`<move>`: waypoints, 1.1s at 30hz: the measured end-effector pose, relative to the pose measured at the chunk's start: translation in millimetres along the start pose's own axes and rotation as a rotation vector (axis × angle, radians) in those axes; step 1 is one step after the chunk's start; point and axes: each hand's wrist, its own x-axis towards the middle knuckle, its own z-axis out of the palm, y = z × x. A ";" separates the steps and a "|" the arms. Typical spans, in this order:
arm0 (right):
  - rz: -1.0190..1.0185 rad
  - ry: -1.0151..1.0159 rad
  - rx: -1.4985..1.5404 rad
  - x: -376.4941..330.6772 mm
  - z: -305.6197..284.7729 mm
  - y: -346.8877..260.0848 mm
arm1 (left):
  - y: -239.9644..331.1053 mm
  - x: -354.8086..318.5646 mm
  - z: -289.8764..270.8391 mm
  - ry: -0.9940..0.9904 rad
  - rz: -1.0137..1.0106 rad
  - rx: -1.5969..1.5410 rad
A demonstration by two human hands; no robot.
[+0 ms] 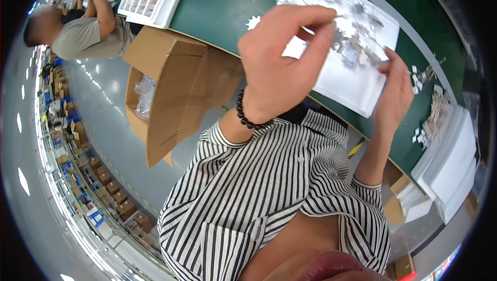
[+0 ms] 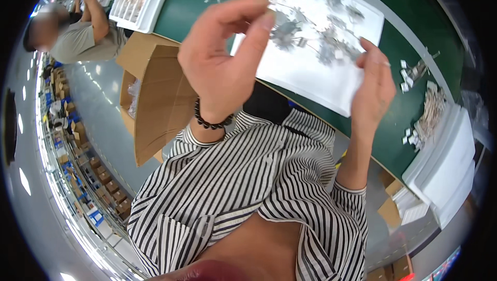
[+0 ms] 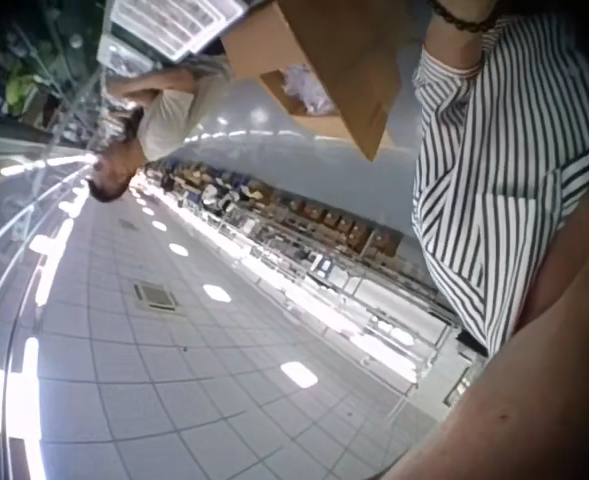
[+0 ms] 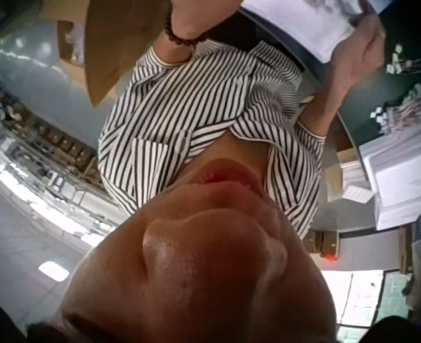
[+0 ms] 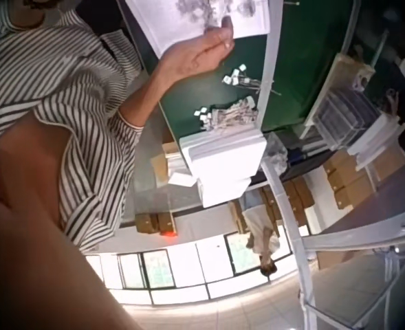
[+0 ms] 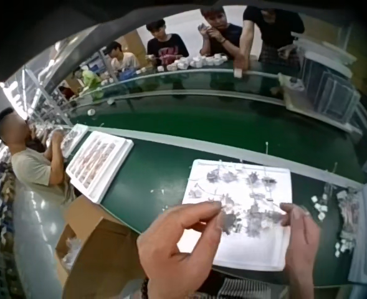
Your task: Inspecting small metallic star-shaped components and packing them into a clear plastic bag.
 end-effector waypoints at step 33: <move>-0.001 -0.352 0.093 0.0 42.7 -23.1 | -91.3 -44.5 -97.8 -0.010 -0.421 0.561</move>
